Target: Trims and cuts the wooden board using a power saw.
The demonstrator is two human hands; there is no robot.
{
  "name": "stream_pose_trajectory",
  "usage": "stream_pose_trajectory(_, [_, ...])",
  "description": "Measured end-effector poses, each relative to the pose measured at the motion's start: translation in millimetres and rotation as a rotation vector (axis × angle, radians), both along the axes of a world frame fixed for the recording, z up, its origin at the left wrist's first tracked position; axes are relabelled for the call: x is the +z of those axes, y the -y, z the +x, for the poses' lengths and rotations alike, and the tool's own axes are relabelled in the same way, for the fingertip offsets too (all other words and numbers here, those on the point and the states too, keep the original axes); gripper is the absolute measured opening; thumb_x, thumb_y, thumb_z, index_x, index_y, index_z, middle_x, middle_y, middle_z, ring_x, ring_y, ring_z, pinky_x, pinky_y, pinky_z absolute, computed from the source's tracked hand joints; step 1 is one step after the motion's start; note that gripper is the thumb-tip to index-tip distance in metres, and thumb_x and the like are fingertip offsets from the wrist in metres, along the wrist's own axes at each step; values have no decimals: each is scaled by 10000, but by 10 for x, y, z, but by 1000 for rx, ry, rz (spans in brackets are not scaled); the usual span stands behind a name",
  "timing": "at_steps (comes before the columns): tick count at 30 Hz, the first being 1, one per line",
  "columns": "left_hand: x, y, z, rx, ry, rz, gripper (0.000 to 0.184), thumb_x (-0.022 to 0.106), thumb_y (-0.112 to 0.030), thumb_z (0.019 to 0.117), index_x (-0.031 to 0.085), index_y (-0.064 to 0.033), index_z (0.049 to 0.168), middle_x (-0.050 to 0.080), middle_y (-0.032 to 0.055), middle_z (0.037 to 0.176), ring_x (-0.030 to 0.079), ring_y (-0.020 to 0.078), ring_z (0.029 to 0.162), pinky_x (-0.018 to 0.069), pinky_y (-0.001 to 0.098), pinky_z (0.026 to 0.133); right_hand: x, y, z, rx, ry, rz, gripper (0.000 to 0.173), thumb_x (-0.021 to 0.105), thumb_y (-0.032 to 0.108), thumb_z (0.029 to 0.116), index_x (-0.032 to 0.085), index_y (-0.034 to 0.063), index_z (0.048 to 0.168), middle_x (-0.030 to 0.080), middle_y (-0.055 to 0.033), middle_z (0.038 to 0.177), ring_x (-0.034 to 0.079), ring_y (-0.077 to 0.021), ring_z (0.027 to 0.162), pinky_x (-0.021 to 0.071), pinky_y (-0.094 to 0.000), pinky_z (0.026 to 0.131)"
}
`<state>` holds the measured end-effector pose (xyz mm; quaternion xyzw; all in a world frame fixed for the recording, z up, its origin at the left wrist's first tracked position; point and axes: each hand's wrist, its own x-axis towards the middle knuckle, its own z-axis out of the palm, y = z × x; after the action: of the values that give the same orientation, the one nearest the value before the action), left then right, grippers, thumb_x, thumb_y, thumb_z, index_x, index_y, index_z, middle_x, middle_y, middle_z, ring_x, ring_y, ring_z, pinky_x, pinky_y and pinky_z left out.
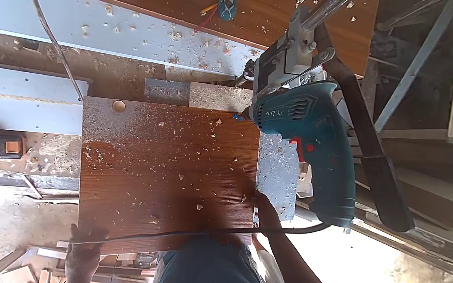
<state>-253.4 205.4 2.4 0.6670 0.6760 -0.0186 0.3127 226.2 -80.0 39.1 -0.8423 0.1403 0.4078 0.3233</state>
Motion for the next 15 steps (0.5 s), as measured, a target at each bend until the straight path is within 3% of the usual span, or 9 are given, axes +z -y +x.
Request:
stream_pose_trajectory(7, [31,0,49,21,26,-14,1208,848,-408,751,127,-29,1643,376,295,1586,418,422,1450,319,549,1197,60,-38,1,-46,-21,30,449,530,162,1055,492,68,1493,545,-147,1469,559,-251,1251,490,-475,925])
stream_pose_trajectory(11, [26,-4,47,26,32,-17,1213,843,-417,739,129,-43,1647,378,295,1584,426,418,1445,327,555,1190,53,-24,-2,-57,-24,47,459,531,146,1057,486,57,1505,510,-142,1518,521,-249,1326,469,-479,998])
stream_pose_trajectory(15, [17,-4,46,19,18,-11,1222,850,-432,737,126,-71,1654,374,279,1595,418,414,1452,318,561,1194,-39,29,29,78,41,31,437,545,63,1038,504,-15,1466,537,-190,1489,517,-225,1374,416,-382,1136])
